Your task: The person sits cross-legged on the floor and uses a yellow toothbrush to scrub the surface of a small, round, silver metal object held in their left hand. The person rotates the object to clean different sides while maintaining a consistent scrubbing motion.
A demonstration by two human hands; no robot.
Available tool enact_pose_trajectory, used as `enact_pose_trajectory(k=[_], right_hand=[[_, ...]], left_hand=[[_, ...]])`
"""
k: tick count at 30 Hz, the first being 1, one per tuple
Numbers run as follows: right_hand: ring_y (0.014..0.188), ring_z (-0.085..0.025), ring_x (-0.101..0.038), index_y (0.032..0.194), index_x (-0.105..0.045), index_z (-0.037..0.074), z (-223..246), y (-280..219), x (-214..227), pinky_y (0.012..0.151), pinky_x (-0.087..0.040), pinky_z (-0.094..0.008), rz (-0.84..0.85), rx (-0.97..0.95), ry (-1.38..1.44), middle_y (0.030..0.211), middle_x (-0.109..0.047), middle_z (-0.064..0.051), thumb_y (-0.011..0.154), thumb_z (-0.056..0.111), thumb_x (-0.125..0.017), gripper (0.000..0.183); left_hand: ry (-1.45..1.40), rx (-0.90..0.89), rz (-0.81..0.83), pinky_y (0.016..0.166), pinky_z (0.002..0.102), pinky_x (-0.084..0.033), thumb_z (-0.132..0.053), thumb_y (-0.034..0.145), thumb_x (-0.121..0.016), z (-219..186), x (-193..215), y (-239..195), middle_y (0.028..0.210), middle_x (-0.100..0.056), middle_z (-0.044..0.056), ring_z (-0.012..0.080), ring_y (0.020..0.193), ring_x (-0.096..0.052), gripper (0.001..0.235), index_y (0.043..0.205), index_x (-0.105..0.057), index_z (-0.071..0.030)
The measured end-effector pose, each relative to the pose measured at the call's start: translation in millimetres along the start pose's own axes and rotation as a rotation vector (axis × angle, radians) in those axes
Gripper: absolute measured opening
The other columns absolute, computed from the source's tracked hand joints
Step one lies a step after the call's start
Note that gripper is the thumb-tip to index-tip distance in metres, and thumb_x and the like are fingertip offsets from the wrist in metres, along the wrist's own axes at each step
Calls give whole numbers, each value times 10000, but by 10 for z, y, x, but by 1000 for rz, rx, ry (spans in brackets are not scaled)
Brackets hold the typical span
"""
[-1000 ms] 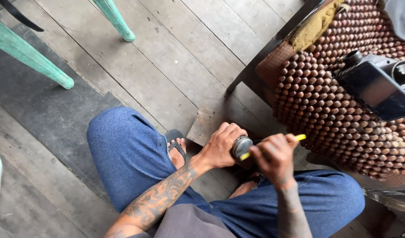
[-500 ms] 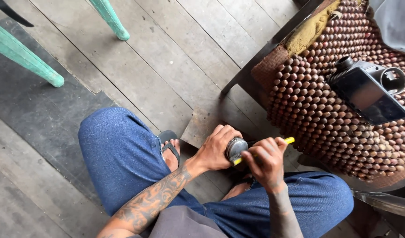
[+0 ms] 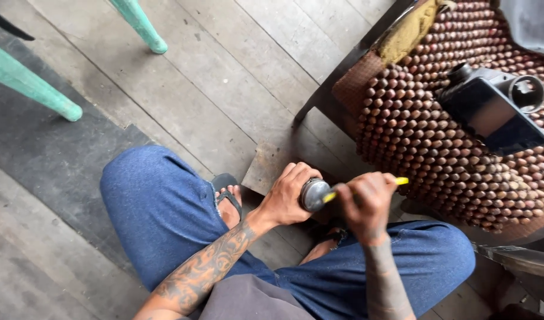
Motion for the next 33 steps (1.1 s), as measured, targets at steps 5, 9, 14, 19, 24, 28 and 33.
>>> enact_pose_trajectory(k=[5,9,14,19,24,28,33], right_hand=[[681,-268,-552,769,-639,143,5,3,-30,831,-340,-424,24,28,42,741,-592,-42,980,298,-750,283],[689,-283,-554,763,-624,136,96,36,-13,858,-335,-434,9,17,26,739,-591,-59,985,259,-736,277],[692,-275,-542,791,-635,140,-31,13,-32,848,-333,-427,25,14,45,762,-598,-56,988,282,-751,269],[697,-267,-554,768,-621,143,32,101,-42,853,-332,-431,-8,48,65,748,-590,-50,992,297,-719,289],[678,-259,-541,802,-631,141,-179,92,-8,823,-339,-406,-52,17,-29,764,-591,-47,1005,284,-751,275],[674,-259,-556,745,-626,154,82,129,-28,804,-340,-421,20,65,98,745,-595,-34,967,330,-734,303],[675,-283,-542,790,-619,122,-78,48,60,808,-351,-423,-16,17,-22,762,-585,-62,1026,281,-723,303]], left_hand=[[-6,8,14,872,415,-504,-378,681,-746,55,-28,-9,999,-587,70,316,915,-600,531,1149,-640,-151],[-18,7,5,873,424,-493,-137,513,-803,5,10,5,994,-593,81,327,902,-605,650,1142,-638,-146],[-9,19,9,872,419,-494,-175,564,-811,43,6,36,982,-588,72,327,893,-602,597,1134,-635,-153],[2,-11,0,882,419,-490,-118,501,-805,41,-30,131,987,-595,79,334,897,-609,653,1130,-632,-153],[-7,-12,13,883,425,-493,-141,492,-804,102,-65,131,1002,-608,82,333,906,-622,672,1143,-638,-152],[3,3,38,885,392,-491,-350,792,-754,52,-60,129,983,-603,57,302,890,-614,407,1129,-641,-152],[15,9,34,889,413,-493,-160,539,-831,45,2,12,1025,-600,69,319,929,-613,645,1155,-638,-157]])
Point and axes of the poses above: each hand's wrist, its own y-axis towards the middle knuckle, its own x-axis out of the back of the hand, z = x × y, the point moved 3 cm from there along y, towards the middle knuckle
